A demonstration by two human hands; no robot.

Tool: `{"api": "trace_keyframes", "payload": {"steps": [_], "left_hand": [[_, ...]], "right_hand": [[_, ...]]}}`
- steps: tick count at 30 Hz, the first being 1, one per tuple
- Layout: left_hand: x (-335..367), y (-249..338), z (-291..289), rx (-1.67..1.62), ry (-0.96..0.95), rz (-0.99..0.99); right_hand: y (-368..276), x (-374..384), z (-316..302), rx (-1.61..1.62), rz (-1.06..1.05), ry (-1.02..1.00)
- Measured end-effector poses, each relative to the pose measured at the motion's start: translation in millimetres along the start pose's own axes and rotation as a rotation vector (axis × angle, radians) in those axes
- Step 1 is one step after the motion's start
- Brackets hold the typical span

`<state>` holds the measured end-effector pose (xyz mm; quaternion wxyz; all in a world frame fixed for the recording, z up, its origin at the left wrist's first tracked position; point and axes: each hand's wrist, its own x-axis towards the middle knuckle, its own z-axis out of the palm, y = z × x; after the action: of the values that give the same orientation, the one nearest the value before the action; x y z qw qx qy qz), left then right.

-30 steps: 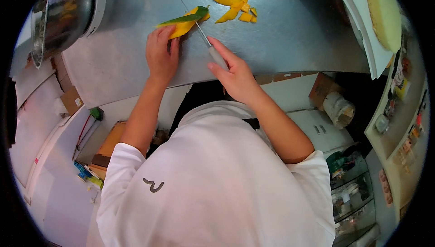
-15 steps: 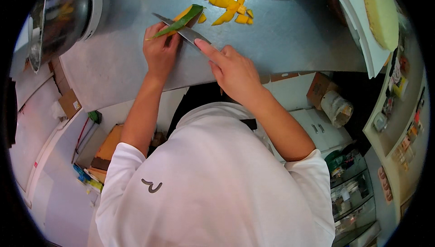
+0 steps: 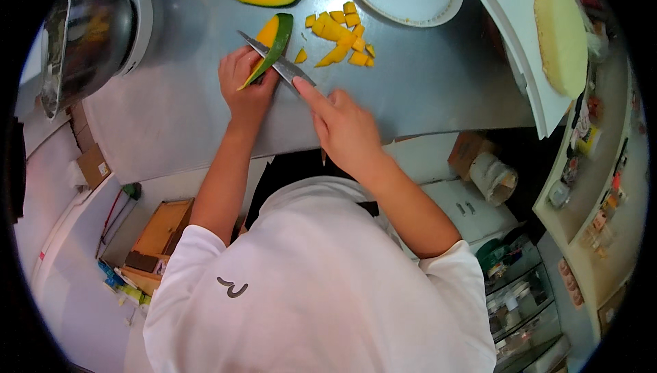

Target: The person cuts a mango into slices, peels one slice with a knife, and then chops the mango into smaller pieces on a stainless steel counter.

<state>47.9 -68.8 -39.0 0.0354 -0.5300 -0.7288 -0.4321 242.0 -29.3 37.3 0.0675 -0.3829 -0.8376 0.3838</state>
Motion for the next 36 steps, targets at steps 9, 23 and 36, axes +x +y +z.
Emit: {"api": "trace_keyframes", "payload": {"steps": [9, 23, 36], "left_hand": [[5.9, -4.0, 11.4, -0.071, -0.004, -0.047], [36.4, -4.1, 22.3, -0.038, -0.090, -0.087], [43.1, -9.5, 34.3, -0.062, -0.059, -0.030]], "right_hand": [[9.2, 17.1, -3.1, -0.014, 0.032, -0.014], [1.1, 40.9, -20.9, 0.041, 0.024, -0.012], [-0.8, 53.0, -43.3, -0.099, 0.036, -0.043]]}}
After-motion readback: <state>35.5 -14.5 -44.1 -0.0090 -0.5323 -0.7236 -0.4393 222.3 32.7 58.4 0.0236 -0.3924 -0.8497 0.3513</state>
